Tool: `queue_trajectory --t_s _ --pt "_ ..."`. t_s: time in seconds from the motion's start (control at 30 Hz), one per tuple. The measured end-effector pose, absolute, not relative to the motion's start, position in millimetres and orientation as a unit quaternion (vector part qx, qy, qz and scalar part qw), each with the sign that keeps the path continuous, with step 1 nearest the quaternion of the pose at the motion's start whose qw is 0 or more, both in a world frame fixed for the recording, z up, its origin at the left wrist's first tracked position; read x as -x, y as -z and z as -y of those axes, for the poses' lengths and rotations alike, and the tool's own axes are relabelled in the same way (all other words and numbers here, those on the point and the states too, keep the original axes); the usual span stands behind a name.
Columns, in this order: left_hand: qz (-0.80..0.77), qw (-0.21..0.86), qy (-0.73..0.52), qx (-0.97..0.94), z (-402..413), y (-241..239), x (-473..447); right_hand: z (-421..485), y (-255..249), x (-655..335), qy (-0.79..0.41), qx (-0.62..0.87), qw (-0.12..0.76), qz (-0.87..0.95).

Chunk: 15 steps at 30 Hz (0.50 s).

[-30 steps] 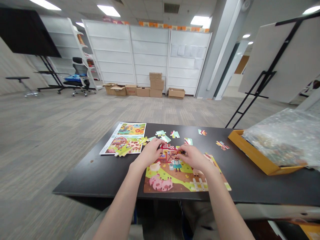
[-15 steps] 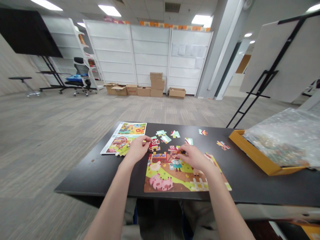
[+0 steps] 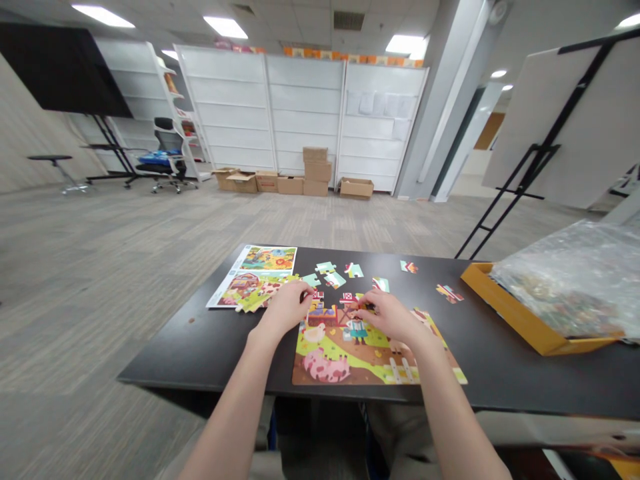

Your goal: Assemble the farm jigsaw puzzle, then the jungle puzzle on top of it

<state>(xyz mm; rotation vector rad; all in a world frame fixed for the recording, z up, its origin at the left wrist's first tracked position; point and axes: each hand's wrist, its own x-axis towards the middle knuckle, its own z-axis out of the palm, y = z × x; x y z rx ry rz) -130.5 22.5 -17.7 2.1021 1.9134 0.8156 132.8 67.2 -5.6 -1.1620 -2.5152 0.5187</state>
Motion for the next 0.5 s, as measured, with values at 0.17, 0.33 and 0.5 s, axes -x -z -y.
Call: queue_trajectory --t_s 0.17,0.33,0.5 --pt "-0.634 0.107 -0.242 -0.727 -19.6 14.7 125.4 -66.6 5.4 -132.6 -0.185 0.412 0.158 0.878" --pt "-0.626 0.106 -0.226 -0.739 -19.1 14.1 126.7 -66.4 4.8 -132.6 -0.187 0.409 0.159 0.879" --pt "-0.625 0.081 -0.209 -0.748 -20.1 17.9 128.3 -68.1 8.1 -132.7 -0.184 0.403 0.166 0.881"
